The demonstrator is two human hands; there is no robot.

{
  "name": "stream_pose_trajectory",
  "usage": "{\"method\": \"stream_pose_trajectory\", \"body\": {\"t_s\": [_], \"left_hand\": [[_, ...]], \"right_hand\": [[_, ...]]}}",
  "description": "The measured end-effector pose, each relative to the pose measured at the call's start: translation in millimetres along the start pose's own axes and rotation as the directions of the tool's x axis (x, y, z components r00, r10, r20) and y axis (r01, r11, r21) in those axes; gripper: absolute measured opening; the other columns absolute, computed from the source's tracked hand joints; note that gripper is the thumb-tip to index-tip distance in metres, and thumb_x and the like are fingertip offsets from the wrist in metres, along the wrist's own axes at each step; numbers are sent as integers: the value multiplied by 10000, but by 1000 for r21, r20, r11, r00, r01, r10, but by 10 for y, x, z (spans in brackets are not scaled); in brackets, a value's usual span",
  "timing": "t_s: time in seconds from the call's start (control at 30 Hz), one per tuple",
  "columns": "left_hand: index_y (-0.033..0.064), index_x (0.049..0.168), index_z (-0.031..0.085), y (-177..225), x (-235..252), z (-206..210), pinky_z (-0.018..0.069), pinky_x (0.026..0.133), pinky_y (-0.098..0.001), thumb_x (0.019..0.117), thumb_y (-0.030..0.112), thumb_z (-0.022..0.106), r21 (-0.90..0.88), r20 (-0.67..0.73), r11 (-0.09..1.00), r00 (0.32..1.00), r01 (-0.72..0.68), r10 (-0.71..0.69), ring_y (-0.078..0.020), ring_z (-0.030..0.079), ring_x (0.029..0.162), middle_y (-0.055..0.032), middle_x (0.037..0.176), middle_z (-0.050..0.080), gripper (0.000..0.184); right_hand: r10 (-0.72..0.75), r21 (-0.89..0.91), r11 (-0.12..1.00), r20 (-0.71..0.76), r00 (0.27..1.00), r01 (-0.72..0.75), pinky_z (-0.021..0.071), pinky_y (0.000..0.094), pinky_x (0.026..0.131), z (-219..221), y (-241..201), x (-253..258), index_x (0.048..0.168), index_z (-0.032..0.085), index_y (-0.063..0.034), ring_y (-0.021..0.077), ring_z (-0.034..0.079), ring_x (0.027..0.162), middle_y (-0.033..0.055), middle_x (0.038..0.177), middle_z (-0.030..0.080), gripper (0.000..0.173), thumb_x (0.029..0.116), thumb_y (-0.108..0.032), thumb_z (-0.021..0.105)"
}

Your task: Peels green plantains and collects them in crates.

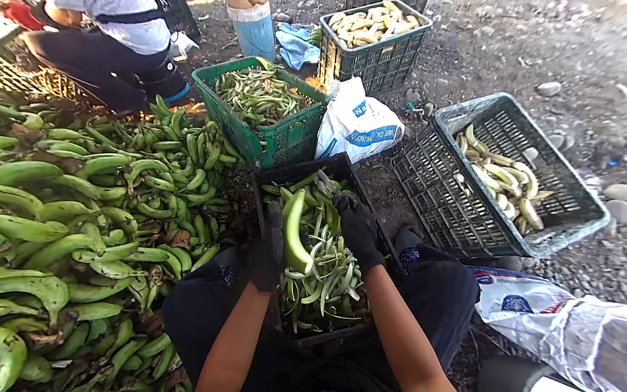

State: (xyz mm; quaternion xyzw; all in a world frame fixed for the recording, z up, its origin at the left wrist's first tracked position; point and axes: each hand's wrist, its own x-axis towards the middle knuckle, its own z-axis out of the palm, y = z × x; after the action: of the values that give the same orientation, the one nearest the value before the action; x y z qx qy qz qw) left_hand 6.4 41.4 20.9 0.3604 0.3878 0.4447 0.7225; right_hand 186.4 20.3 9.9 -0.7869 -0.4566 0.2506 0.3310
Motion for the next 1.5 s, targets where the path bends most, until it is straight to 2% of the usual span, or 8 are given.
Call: {"method": "stream_pose_trajectory", "body": {"t_s": [0.13, 0.6, 0.77, 0.9, 1.13, 1.23, 1.4, 1.5], "left_hand": [[119, 1446, 509, 58, 88, -221, 601, 802, -314, 1064, 482, 384, 27, 130, 984, 977, -174, 169, -136, 686, 939, -59, 1109, 697, 542], [13, 1268, 478, -73, -113, 59, 574, 566, -282, 1091, 336, 99, 174, 93, 985, 995, 21, -37, -144, 653, 628, -72, 775, 665, 529], [146, 1536, 397, -52, 97, -243, 543, 944, -322, 1089, 515, 178, 243, -75, 927, 947, -286, 312, -100, 635, 1088, -43, 1294, 636, 619], [245, 1520, 388, -18, 185, -309, 602, 732, -331, 1084, 535, 225, 181, -240, 888, 857, -422, 456, -121, 678, 832, 3, 1085, 670, 549], [-3, 1417, 478, -7, -169, 45, 547, 869, -274, 1117, 319, 171, 503, 188, 862, 982, -63, -38, -84, 629, 947, -91, 1100, 645, 536], [11, 1320, 527, -62, -48, 7, 597, 719, -316, 1117, 312, 181, 371, -92, 915, 974, -161, 208, -130, 675, 790, -88, 942, 689, 502], [-34, 1536, 288, -23, 178, -210, 424, 1102, -384, 1118, 227, 159, 410, -598, 856, 616, -315, 513, -235, 519, 1296, -229, 1447, 480, 510], [170, 1492, 361, -130, 196, -294, 594, 792, -394, 1098, 481, 136, 204, -358, 923, 853, -326, 380, -174, 676, 941, -72, 1153, 659, 550]], "right_hand": [[-135, 29, 991, 213, 968, 131, 461, 579, 969, -82, -4, -339, 1284, 697, -248, 288, 643, 1079, 85, 1083, 719, 534, 1016, -593, 392], [-78, -74, 994, -19, 997, 76, 454, 690, 891, -38, -190, -10, 1409, 613, -301, 445, 576, 1198, 207, 1254, 655, 518, 1033, -595, 413], [-156, -115, 976, 218, 963, 184, 484, 629, 920, 1, -160, -480, 1333, 673, -252, 379, 639, 1117, 154, 1144, 708, 542, 1020, -599, 398], [-265, -88, 958, 84, 960, 272, 468, 663, 858, 174, 99, -1018, 1320, 711, -253, 486, 602, 1121, 245, 1164, 683, 556, 963, -584, 442], [-48, -162, 985, 98, 994, 63, 457, 689, 884, 14, -79, -80, 1376, 636, -267, 442, 599, 1167, 203, 1230, 668, 478, 1046, -540, 424], [-70, -149, 985, 109, 992, 86, 469, 660, 904, -10, -66, -156, 1372, 634, -289, 410, 610, 1162, 182, 1227, 673, 495, 1026, -571, 422], [-310, -147, 943, -75, 948, 297, 464, 659, 890, 314, 166, -884, 1322, 713, -249, 478, 615, 1119, 235, 1167, 688, 545, 959, -576, 469], [-265, -174, 951, -36, 964, 255, 470, 675, 878, 249, 67, -701, 1296, 725, -232, 490, 617, 1124, 249, 1171, 692, 506, 994, -547, 469]]}}
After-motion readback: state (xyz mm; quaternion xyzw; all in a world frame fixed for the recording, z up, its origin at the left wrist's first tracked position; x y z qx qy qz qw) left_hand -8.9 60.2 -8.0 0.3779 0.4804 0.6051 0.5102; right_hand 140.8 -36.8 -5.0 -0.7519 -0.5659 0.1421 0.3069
